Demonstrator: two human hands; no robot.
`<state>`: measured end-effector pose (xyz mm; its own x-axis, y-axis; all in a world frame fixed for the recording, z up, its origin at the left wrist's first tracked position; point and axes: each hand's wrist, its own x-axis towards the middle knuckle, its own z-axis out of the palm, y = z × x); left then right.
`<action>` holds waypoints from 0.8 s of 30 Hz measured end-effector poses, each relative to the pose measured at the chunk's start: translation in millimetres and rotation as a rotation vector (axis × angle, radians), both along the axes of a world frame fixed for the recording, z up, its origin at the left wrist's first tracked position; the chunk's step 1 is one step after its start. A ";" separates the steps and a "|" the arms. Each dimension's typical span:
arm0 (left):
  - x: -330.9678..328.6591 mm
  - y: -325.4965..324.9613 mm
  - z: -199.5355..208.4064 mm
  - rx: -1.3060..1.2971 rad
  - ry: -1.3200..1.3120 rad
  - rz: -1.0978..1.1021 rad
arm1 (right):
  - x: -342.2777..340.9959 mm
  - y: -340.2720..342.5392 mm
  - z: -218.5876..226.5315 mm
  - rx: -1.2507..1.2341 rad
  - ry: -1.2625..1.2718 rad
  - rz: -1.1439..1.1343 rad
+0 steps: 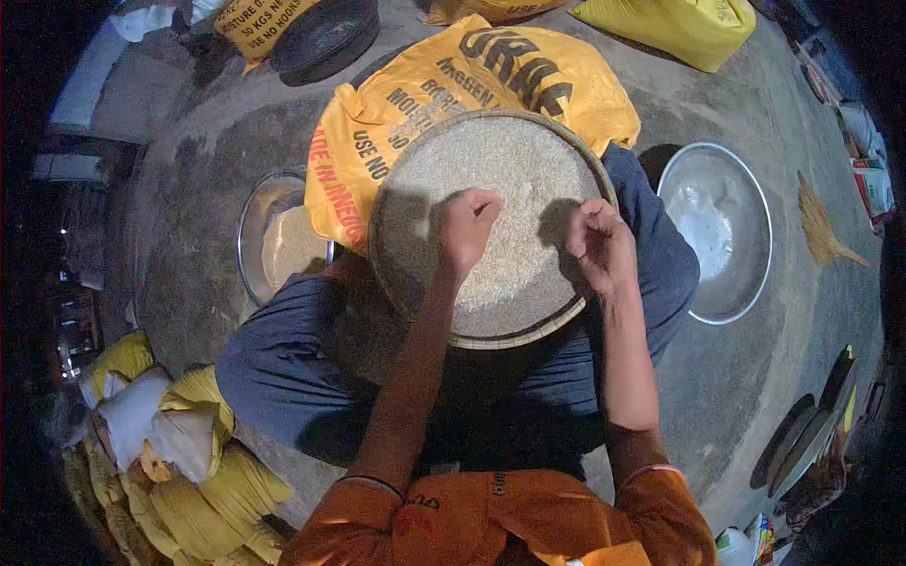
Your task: Sifting rice in a winnowing tray to remove small debris or broken grains.
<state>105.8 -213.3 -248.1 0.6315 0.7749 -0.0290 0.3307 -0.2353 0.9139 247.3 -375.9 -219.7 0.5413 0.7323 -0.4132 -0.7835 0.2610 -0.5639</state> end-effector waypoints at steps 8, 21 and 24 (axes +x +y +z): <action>-20.0 -13.6 8.7 -0.833 -0.292 0.061 | -5.0 3.7 -3.2 -0.006 -0.053 0.045; -22.5 -28.2 13.2 -1.188 -0.508 -0.049 | -30.2 22.1 8.6 -0.155 -0.311 0.252; -21.2 -30.6 14.9 -1.147 -0.458 -0.022 | -30.8 22.4 6.5 -0.158 -0.338 0.254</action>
